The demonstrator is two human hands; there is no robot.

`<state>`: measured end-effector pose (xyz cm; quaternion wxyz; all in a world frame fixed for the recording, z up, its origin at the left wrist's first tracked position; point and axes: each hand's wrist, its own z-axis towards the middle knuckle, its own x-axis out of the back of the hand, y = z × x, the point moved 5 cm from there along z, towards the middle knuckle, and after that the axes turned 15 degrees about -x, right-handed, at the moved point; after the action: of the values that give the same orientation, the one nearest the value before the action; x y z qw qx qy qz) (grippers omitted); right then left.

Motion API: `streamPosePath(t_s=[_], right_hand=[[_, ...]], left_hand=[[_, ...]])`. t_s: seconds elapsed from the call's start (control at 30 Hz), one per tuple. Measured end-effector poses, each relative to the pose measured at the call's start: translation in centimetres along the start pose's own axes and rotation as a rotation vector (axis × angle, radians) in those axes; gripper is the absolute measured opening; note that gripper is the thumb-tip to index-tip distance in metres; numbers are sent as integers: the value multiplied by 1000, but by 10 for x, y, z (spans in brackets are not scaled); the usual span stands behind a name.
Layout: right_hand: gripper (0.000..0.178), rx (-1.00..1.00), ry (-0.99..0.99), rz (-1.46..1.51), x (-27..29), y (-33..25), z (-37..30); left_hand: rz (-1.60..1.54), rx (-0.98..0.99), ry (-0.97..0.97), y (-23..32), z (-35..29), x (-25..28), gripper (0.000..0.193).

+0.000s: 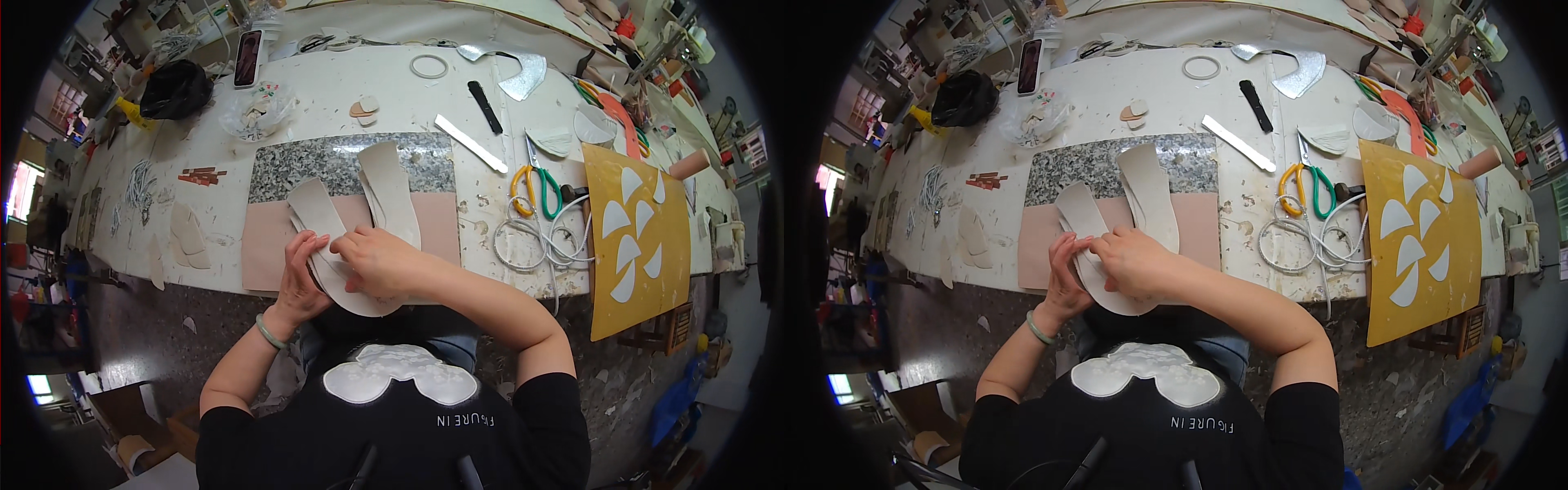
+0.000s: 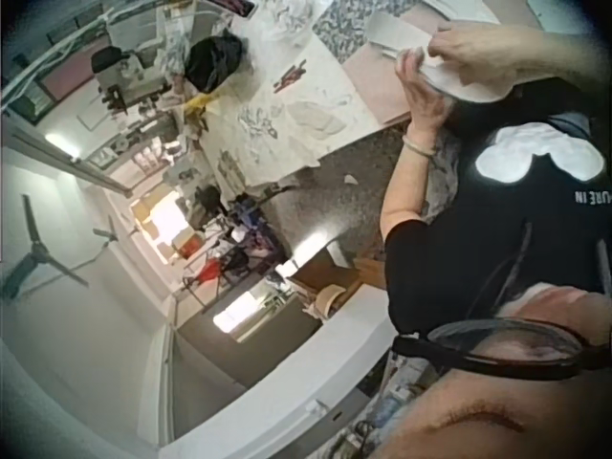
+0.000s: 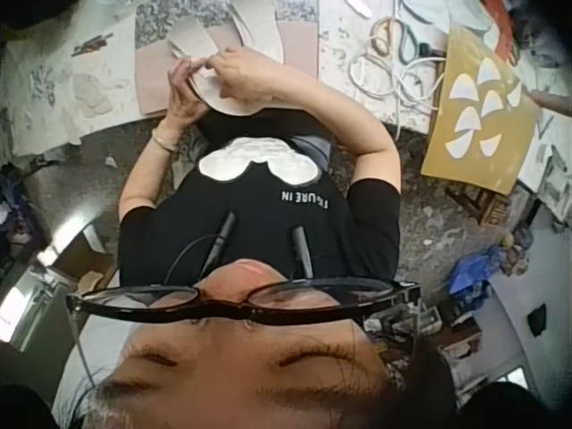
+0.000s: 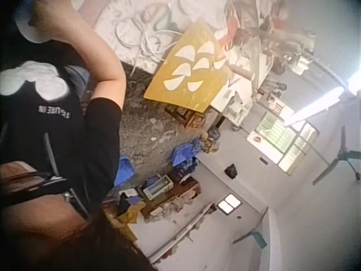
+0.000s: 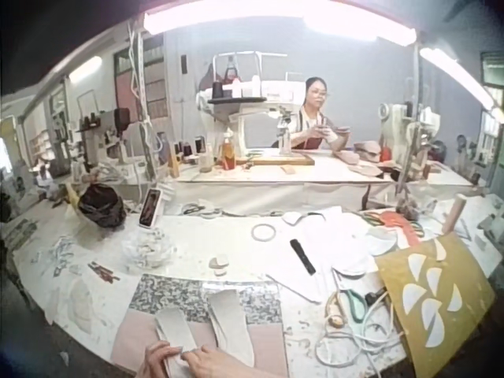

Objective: The person assembles small craft components at a workbench. They handle white plastic rings and black plastic pieces, using a hammer to tap the black pieces into shape on a cutting mat. The person also manipulates white semi-circular plastic parts and a black U-shaped object, organizing them on the table.

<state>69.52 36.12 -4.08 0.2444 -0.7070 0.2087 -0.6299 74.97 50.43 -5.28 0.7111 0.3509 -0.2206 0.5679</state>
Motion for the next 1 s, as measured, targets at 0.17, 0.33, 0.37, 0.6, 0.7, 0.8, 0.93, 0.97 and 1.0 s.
streamPosePath(t_s=[0.17, 0.33, 0.37, 0.6, 0.7, 0.8, 0.93, 0.97, 1.0], right_hand=[[60, -11, -208, -88, -1, 4, 31], [42, 69, -413, 128, 6, 9, 48], [34, 91, -378, 177, 10, 17, 48], [13, 112, 126, 1255, 133, 66, -91], [14, -6, 788, 1261, 177, 167, -217], [28, -77, 1197, 1193, 210, 223, -349], [29, -697, 1715, 1028, 156, 347, -555], [29, -856, 1741, 986, 145, 365, -566], [26, -890, 1867, 985, 136, 372, -566]], left_hand=[[113, -37, -120, -14, -8, -7, 104], [-111, 14, -145, -33, -11, -5, 106], [-141, 3, -112, -37, -12, -7, 99], [-120, -243, -370, -7, 51, 3, 28], [-285, 75, -256, -42, 48, 14, 34], [-724, 461, 72, -57, 87, 26, 47], [-1305, 830, 139, -45, 161, -13, 43], [-1397, 841, 105, -31, 179, -19, 43], [-1515, 847, 50, -20, 193, -29, 42]])
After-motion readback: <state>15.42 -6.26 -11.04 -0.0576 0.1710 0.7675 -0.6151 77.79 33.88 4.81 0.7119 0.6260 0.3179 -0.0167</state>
